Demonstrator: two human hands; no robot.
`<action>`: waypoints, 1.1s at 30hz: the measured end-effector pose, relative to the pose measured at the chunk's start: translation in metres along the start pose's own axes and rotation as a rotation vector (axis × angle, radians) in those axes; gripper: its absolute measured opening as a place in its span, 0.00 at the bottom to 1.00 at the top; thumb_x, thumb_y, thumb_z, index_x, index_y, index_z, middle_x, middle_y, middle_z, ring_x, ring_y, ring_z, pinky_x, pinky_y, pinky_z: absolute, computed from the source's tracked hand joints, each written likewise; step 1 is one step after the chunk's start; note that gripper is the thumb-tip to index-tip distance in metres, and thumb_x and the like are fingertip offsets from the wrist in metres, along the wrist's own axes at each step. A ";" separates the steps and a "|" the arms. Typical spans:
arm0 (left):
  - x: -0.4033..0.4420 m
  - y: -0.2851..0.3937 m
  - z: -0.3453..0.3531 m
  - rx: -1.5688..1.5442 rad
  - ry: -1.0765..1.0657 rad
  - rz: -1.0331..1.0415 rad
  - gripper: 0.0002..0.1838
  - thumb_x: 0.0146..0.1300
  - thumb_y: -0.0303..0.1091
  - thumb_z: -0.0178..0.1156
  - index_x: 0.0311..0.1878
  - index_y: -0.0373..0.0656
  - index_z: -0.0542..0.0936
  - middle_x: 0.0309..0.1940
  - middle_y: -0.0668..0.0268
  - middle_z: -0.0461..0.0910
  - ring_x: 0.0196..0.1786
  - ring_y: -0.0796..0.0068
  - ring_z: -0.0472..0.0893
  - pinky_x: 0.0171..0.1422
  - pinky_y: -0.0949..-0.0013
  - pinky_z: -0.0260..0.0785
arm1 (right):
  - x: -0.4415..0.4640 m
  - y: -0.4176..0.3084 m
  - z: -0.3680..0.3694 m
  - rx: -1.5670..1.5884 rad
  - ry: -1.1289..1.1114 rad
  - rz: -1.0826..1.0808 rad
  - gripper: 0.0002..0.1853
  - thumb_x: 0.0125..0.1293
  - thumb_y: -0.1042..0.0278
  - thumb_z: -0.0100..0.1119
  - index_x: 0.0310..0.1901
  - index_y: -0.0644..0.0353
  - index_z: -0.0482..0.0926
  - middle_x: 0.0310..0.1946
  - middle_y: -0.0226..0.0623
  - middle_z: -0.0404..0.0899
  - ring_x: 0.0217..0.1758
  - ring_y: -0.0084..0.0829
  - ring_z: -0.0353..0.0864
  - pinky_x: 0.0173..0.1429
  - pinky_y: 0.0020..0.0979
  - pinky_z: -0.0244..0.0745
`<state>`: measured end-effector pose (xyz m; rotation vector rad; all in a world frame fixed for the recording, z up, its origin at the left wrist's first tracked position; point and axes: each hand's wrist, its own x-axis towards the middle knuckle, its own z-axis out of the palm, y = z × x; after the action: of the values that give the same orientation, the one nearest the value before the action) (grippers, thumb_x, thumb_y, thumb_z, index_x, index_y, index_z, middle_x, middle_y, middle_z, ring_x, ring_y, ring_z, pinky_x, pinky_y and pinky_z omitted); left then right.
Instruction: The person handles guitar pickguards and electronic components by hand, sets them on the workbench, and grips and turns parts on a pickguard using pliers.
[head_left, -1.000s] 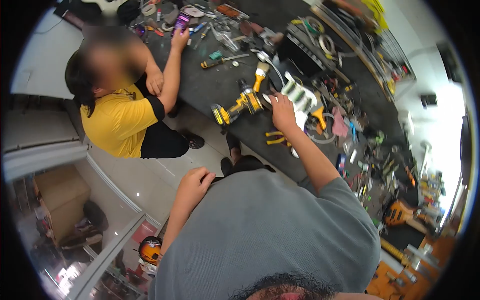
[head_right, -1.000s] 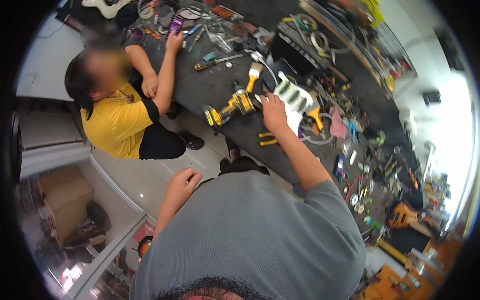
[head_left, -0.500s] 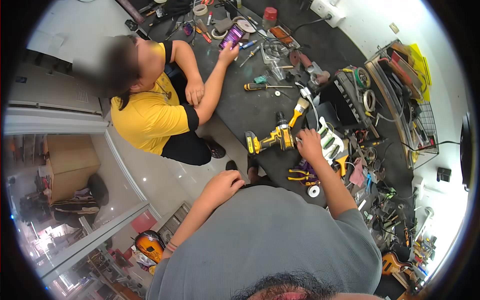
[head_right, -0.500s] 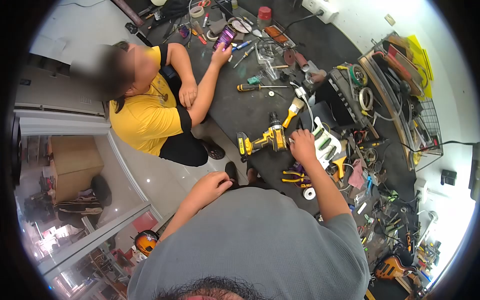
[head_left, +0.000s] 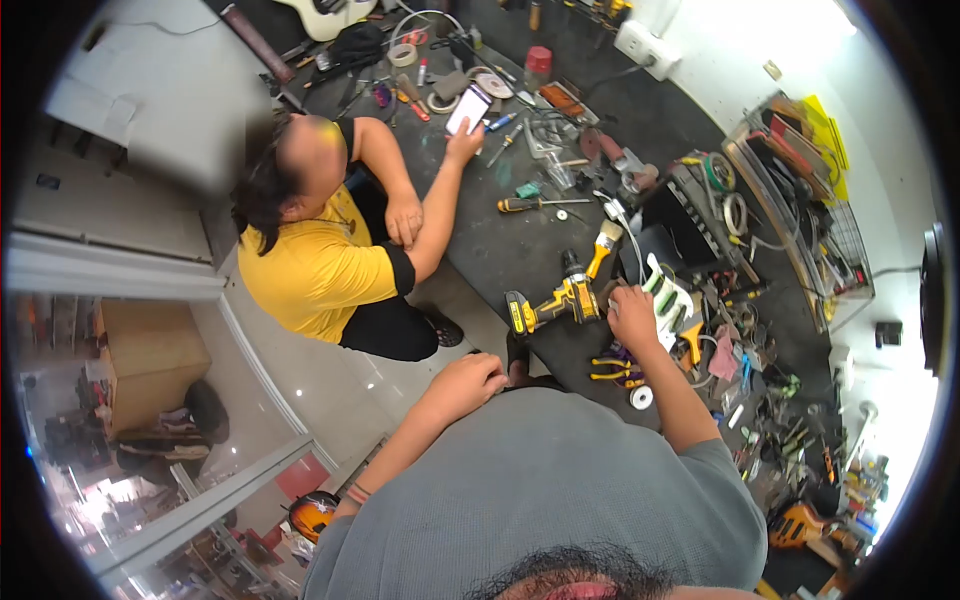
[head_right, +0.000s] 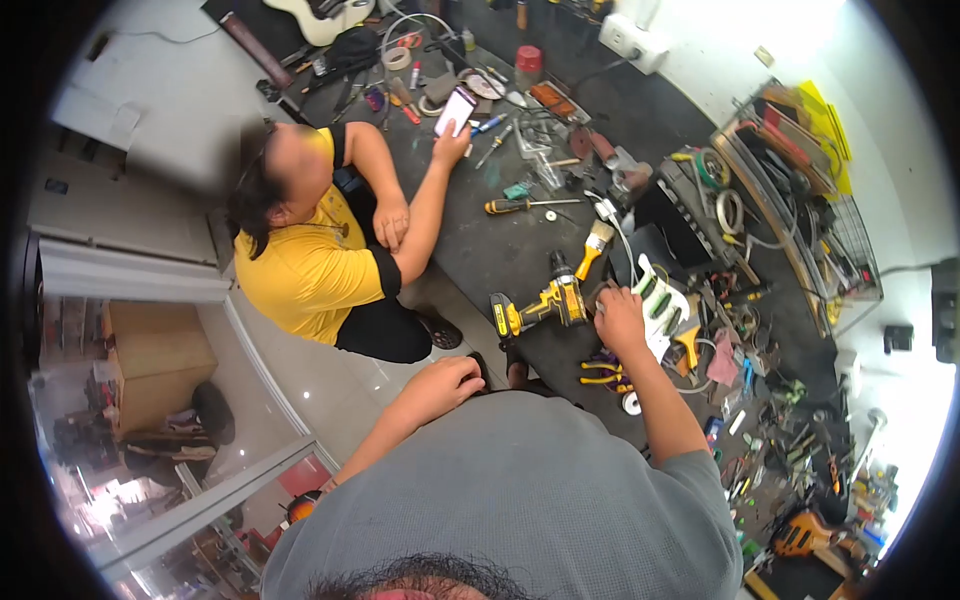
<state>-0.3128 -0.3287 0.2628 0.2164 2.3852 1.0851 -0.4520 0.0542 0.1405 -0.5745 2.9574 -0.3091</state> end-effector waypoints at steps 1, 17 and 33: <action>0.001 -0.002 0.003 -0.012 -0.015 0.015 0.13 0.77 0.40 0.64 0.48 0.38 0.85 0.45 0.54 0.88 0.51 0.50 0.86 0.55 0.52 0.78 | -0.003 -0.002 -0.012 0.019 0.076 -0.020 0.15 0.63 0.68 0.71 0.51 0.54 0.81 0.49 0.39 0.85 0.60 0.45 0.80 0.64 0.49 0.70; -0.008 -0.018 0.006 -0.082 -0.045 0.002 0.13 0.75 0.37 0.67 0.49 0.34 0.84 0.46 0.51 0.88 0.48 0.49 0.87 0.55 0.55 0.78 | -0.049 0.059 -0.134 0.290 0.381 0.314 0.15 0.74 0.69 0.63 0.59 0.58 0.85 0.52 0.48 0.87 0.59 0.48 0.85 0.65 0.45 0.79; -0.022 -0.023 0.005 0.210 -0.297 0.080 0.15 0.72 0.35 0.70 0.54 0.34 0.85 0.46 0.51 0.88 0.48 0.51 0.88 0.56 0.54 0.80 | -0.028 -0.029 0.053 0.077 0.261 0.267 0.12 0.65 0.69 0.64 0.50 0.57 0.84 0.52 0.43 0.83 0.57 0.48 0.85 0.57 0.49 0.84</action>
<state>-0.2897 -0.3483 0.2516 0.5129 2.2322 0.7736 -0.4075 0.0291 0.0979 -0.1331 3.2001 -0.5020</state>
